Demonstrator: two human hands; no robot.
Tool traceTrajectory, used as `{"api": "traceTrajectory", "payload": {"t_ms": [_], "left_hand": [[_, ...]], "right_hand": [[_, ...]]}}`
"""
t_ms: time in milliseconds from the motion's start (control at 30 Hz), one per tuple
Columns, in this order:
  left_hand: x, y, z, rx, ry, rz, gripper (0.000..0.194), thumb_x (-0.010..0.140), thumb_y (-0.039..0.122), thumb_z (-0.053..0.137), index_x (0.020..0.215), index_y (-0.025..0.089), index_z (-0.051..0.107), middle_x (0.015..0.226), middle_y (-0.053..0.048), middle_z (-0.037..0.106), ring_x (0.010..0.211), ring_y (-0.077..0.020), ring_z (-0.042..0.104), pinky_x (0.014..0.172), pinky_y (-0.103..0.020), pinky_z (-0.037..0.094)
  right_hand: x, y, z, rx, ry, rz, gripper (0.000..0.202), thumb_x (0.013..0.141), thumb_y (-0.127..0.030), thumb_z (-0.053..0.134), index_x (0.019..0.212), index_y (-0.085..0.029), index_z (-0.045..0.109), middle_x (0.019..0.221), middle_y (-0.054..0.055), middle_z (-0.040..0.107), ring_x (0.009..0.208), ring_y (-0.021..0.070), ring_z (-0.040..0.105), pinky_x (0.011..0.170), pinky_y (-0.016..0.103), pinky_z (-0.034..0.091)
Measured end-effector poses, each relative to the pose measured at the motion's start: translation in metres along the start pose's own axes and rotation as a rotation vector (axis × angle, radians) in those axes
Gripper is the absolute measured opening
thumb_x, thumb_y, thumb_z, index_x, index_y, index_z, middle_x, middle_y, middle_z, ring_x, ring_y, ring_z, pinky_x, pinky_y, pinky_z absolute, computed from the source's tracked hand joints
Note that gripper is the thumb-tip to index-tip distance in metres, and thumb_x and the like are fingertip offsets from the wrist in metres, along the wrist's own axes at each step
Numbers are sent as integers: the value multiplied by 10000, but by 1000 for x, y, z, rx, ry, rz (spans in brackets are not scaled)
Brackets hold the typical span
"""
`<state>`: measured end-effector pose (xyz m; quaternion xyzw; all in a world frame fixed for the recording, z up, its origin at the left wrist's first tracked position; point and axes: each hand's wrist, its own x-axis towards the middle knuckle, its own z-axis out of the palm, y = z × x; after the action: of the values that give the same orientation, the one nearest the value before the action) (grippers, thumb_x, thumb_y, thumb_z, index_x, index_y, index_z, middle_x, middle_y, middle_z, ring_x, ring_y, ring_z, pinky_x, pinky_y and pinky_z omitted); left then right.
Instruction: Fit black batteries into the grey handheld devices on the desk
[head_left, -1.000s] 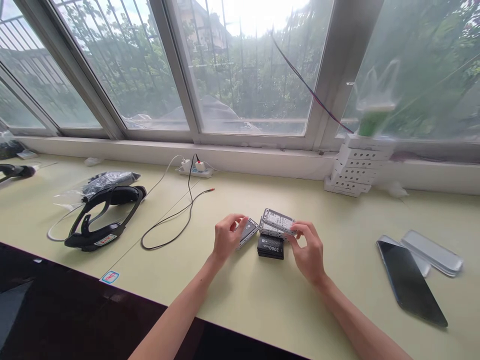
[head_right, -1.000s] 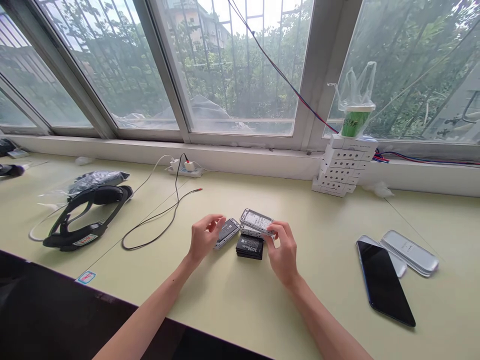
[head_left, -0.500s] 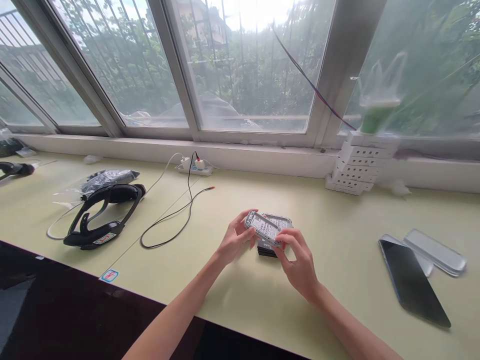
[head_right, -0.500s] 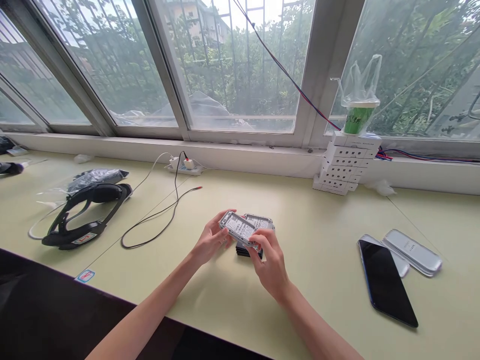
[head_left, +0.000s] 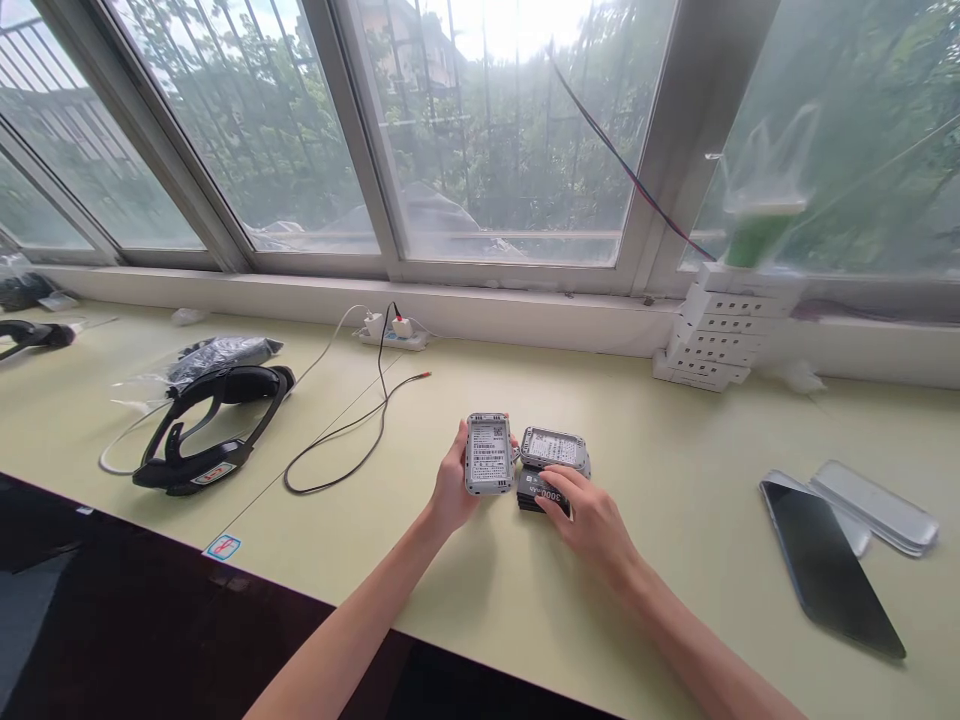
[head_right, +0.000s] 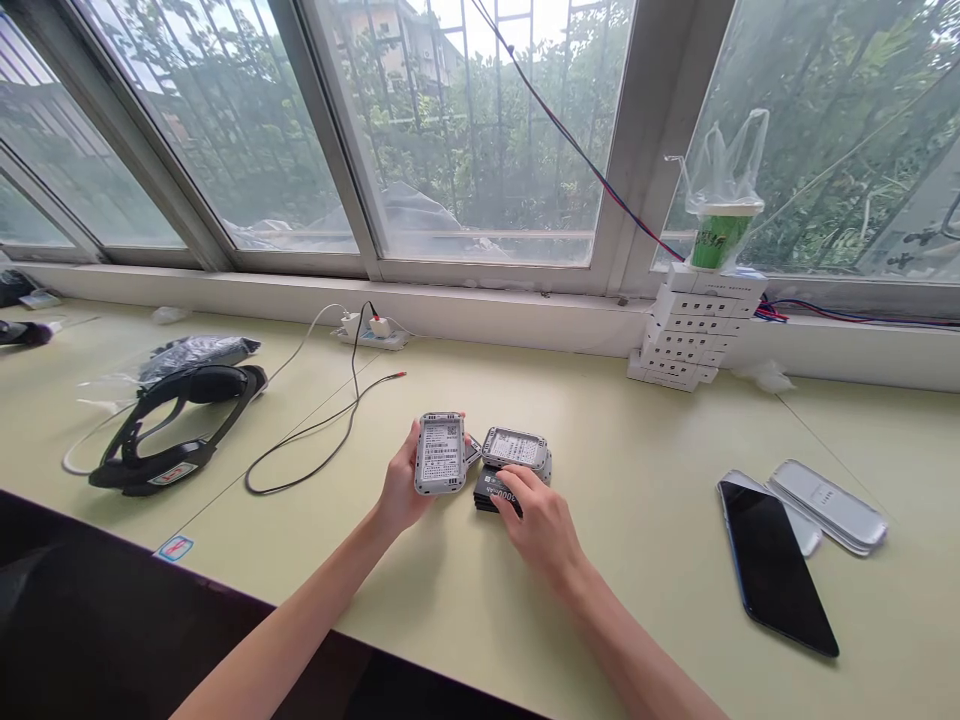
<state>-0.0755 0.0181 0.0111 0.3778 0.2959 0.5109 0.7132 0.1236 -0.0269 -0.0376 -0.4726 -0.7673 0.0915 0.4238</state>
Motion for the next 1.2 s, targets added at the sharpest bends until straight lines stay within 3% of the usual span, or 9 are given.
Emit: {"api": "traceTrajectory", "payload": {"t_ms": [100, 333, 500, 667, 800, 1033, 1100, 1200], "left_hand": [[-1, -2, 4, -44, -58, -23, 600, 952, 626, 346, 1263, 175, 589, 1066, -129, 684, 849, -226, 672, 722, -353, 536], [-2, -5, 8, -32, -90, -64, 621, 944, 640, 339, 1174, 149, 643, 1007, -148, 699, 757, -242, 673, 640, -353, 514], [-2, -6, 6, -26, -101, -75, 597, 949, 631, 342, 1080, 150, 670, 1038, -144, 704, 686, -208, 651, 633, -335, 501], [-1, -6, 5, -60, -109, -61, 562, 981, 545, 329, 1086, 106, 665, 1091, -176, 692, 686, -230, 661, 611, -338, 496], [-1, -5, 5, -108, -105, -62, 552, 992, 509, 318, 1116, 94, 659, 1052, -184, 703, 691, -241, 669, 622, -349, 503], [-1, -5, 5, -158, -96, -26, 533, 991, 490, 327, 1196, 96, 623, 982, -170, 710, 684, -241, 670, 634, -351, 506], [-1, -6, 4, -164, -97, -24, 537, 988, 494, 335, 1207, 93, 617, 967, -169, 710, 686, -242, 671, 633, -348, 507], [-1, -7, 3, -167, -108, -41, 544, 986, 499, 341, 1241, 95, 600, 970, -176, 713, 689, -245, 677, 626, -349, 512]], "right_hand": [[0, 0, 1, -53, -36, -2, 193, 918, -228, 568, 1083, -238, 666, 1177, 84, 702, 886, 250, 726, 672, 369, 612], [-1, -3, 1, -87, -106, 48, 268, 827, -180, 655, 1084, -252, 631, 1136, 69, 673, 761, 232, 711, 609, 357, 594], [-2, -5, -1, -128, -176, 55, 271, 862, -235, 611, 1132, -240, 621, 1137, 83, 638, 529, 146, 610, 510, 329, 541], [-2, -5, -3, -147, -193, 62, 261, 921, -218, 509, 1145, -232, 641, 1124, 89, 634, 630, 175, 648, 553, 310, 524], [-2, -2, -3, -141, -192, 65, 298, 934, -179, 443, 1106, -239, 678, 1073, 83, 648, 600, 169, 630, 519, 297, 489], [0, 1, -5, 203, -27, 150, 268, 959, -299, 502, 1100, -231, 720, 971, 76, 719, 776, 222, 671, 677, 320, 516], [2, -1, -8, 361, -4, 271, 283, 949, -380, 535, 1047, -209, 738, 855, 64, 727, 665, 203, 642, 598, 302, 492], [4, -5, -12, 629, -21, 522, 395, 929, -514, 538, 911, -171, 733, 731, 49, 703, 395, 104, 453, 407, 263, 354]]}}
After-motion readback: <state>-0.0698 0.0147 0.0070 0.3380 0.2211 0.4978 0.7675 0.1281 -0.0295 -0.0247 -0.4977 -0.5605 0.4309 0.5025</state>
